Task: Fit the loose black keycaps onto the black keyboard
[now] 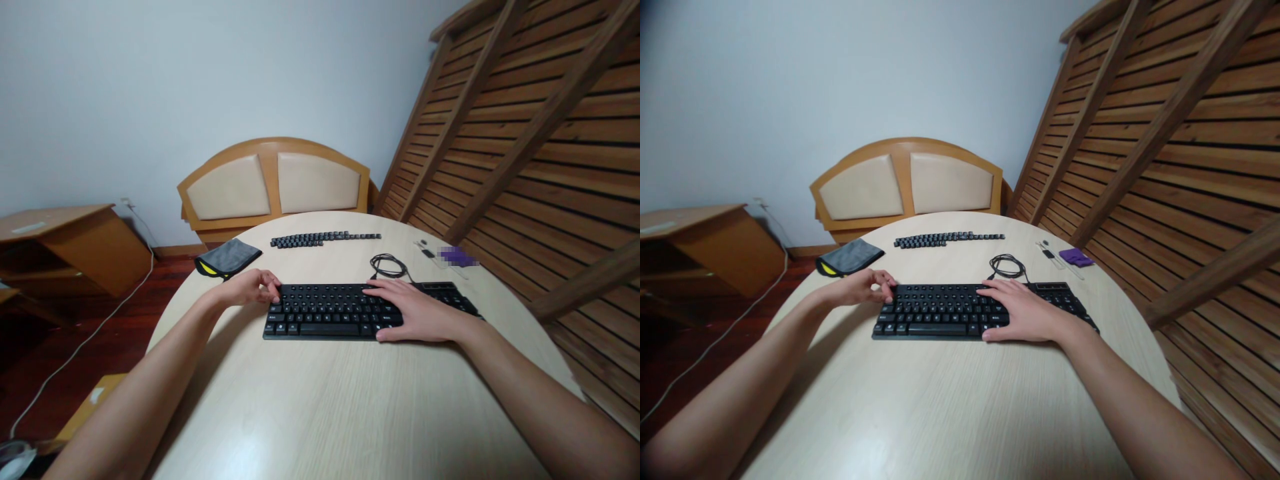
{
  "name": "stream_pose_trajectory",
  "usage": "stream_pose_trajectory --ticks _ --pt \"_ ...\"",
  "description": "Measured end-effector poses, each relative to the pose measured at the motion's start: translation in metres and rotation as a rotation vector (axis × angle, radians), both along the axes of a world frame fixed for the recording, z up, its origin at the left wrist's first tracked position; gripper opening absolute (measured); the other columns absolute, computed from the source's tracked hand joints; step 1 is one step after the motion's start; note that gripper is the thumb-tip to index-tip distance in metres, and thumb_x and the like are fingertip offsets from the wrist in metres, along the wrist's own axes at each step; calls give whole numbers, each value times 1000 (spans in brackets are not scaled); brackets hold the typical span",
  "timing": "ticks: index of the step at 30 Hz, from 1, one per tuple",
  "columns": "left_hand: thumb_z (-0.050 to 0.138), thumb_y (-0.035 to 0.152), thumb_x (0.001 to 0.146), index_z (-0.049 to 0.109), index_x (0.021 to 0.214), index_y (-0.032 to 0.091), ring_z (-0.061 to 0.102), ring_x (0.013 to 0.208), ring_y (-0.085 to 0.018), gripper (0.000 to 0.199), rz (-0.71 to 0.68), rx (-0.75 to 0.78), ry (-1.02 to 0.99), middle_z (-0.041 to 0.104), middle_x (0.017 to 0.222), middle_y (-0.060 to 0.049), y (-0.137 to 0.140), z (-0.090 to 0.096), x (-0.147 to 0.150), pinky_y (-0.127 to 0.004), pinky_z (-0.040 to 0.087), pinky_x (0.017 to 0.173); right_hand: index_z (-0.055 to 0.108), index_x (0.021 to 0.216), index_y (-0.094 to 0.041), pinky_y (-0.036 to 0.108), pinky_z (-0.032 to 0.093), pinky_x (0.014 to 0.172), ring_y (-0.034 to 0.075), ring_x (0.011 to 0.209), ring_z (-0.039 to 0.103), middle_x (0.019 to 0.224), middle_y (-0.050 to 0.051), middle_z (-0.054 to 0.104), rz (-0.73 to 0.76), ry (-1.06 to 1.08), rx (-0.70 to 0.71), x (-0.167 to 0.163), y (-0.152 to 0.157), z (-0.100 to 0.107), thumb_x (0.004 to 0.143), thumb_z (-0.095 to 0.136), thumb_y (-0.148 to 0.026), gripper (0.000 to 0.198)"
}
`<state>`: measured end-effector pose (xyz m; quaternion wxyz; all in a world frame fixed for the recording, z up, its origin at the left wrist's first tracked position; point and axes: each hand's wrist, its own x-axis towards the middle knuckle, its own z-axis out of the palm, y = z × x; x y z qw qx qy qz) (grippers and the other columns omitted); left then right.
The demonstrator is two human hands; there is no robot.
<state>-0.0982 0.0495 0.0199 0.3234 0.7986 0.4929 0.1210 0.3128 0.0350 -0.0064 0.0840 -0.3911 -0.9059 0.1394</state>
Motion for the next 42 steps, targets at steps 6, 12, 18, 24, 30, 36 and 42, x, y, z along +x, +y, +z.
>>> stream_pose_trajectory --ticks 6,12,18,24,30,36,42 --pt "62 51 84 75 95 20 66 96 -22 36 52 62 -6 74 104 -5 4 -6 -3 -30 49 88 47 148 -27 59 26 118 40 146 28 160 9 34 -2 6 -15 0 -1 1 69 69 -74 94" --pt "54 43 92 64 121 15 67 95 -20 42 318 369 173 69 118 -10 44 -22 -6 -28 50 86 47 148 -28 60 25 118 40 146 28 159 10 36 6 19 -21 0 -1 2 70 69 -74 93" --pt "53 35 93 52 139 24 66 100 -25 47 503 443 368 66 123 -10 77 -37 -1 -31 50 85 47 148 -27 59 25 118 39 146 28 159 9 35 2 10 -29 0 -1 3 69 69 -75 95" --pt "49 34 94 41 148 29 65 106 -33 56 575 447 502 64 124 -14 101 -42 13 -39 51 83 46 148 -29 58 24 119 39 146 27 160 8 34 1 16 -43 1 -1 2 69 69 -75 94" --pt "43 34 97 53 142 29 63 111 -33 46 612 440 563 62 124 -16 111 -47 20 -40 50 87 45 148 -31 60 23 118 40 146 27 160 7 34 -1 11 -41 1 -1 2 69 69 -75 94" --pt "42 32 97 60 132 25 63 109 -32 40 620 451 564 63 121 -15 101 -45 21 -39 51 85 45 149 -28 58 24 119 38 146 27 160 8 33 -3 -15 -41 0 -1 4 69 67 -77 96" --pt "45 30 96 68 115 22 66 101 -29 31 603 435 528 66 119 -13 78 -36 16 -36 51 83 47 147 -28 59 25 118 39 145 29 159 9 36 4 16 -31 0 -1 2 69 68 -76 94"
